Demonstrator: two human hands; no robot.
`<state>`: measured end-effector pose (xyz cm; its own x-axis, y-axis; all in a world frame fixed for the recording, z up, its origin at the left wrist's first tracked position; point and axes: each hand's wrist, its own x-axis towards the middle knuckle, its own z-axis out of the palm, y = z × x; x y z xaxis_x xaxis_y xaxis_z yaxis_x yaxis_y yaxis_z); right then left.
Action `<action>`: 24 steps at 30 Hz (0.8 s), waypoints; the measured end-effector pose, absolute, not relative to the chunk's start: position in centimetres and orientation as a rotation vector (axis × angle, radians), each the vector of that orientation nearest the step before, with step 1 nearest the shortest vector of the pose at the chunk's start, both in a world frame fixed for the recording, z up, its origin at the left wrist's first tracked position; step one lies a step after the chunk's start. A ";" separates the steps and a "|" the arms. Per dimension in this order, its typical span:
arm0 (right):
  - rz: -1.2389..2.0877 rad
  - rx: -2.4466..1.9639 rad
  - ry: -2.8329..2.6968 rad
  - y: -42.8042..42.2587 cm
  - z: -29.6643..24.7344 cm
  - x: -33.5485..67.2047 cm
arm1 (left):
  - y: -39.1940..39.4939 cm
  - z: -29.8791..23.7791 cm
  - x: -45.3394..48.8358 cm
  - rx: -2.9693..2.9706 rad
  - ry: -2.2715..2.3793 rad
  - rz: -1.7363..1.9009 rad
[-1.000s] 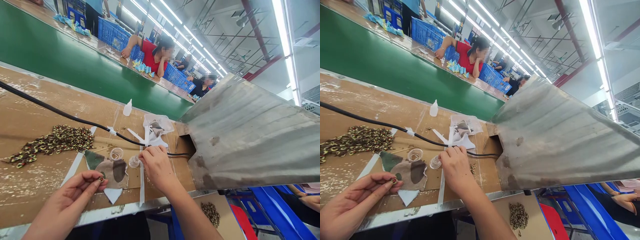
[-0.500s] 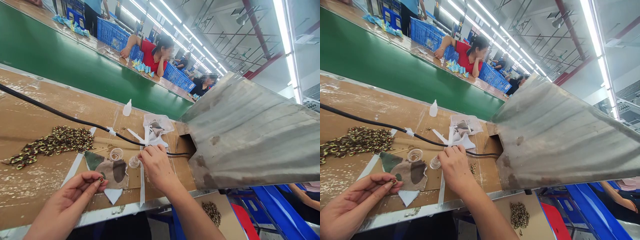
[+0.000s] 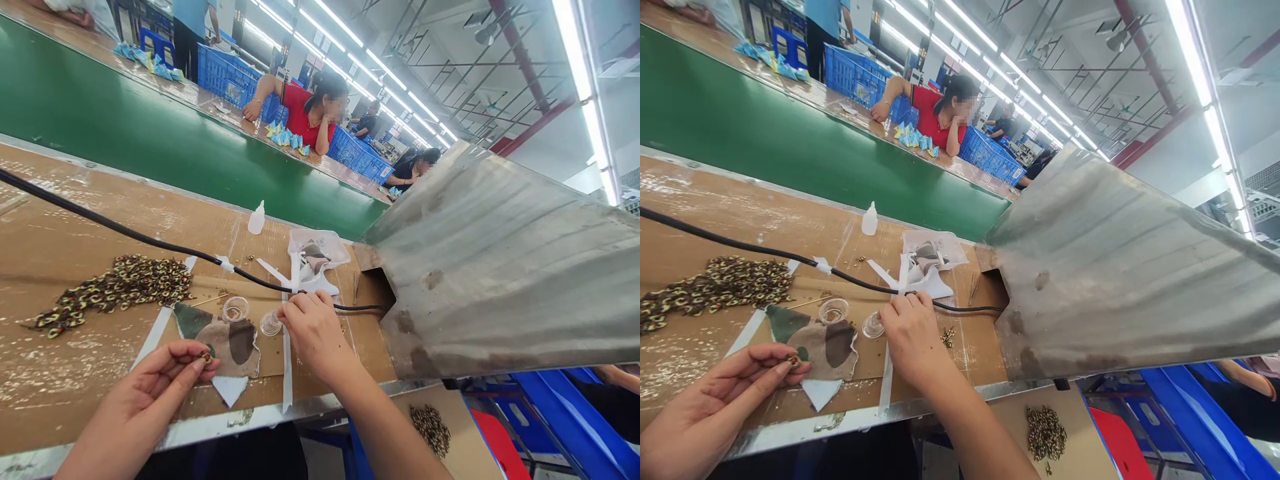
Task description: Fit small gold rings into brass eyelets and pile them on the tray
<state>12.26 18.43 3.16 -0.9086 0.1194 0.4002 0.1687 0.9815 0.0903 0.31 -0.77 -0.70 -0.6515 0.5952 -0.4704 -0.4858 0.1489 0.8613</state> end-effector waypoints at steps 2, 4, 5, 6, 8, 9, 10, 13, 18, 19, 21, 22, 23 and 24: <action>-0.179 -0.205 -2.746 18.5 3.2 12.3 | -0.9 -1.2 0.3 0.126 1.600 1.617; -0.180 -0.200 -2.747 18.5 3.3 12.2 | -1.1 -1.6 0.3 0.139 1.602 1.610; -0.182 -0.202 -2.743 18.5 3.3 12.2 | -1.2 -1.8 0.3 0.141 1.601 1.603; -0.182 -0.202 -2.740 18.5 3.3 12.2 | -1.2 -1.9 0.2 0.137 1.599 1.602; -0.172 -0.215 -2.738 18.5 3.3 12.1 | -1.2 -1.9 0.2 0.120 1.588 1.614; -0.161 -0.225 -2.734 18.5 3.3 12.2 | -1.2 -1.7 0.2 0.114 1.580 1.623; -0.140 -0.237 -2.720 18.5 3.4 12.2 | -1.1 -1.5 0.2 0.103 1.567 1.640; 0.059 -0.289 -2.649 17.8 4.0 12.6 | -0.9 -0.4 0.7 0.023 1.461 1.706; 0.862 -0.390 -2.557 14.7 4.6 13.8 | -0.5 0.4 2.4 -0.142 1.167 1.642; 0.973 -0.414 -2.546 14.0 4.4 14.0 | -0.5 0.3 2.6 -0.142 1.132 1.624; 1.119 -0.480 -2.542 12.9 3.7 14.1 | -0.6 -0.1 2.8 -0.119 1.082 1.589; 1.161 -0.503 -2.534 12.6 3.3 14.2 | -0.6 -0.3 2.8 -0.101 1.065 1.576; 1.190 -0.524 -2.529 12.3 2.9 14.1 | -0.7 -0.5 2.8 -0.082 1.051 1.566; 1.208 -0.536 -2.524 12.2 2.5 14.1 | -0.7 -0.6 2.8 -0.067 1.043 1.560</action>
<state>14.09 12.19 2.51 -0.8882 0.4486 0.0992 0.2042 0.5788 -0.7895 2.78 -0.68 -0.62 -0.3006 0.7660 -0.5682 -0.8180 0.0994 0.5666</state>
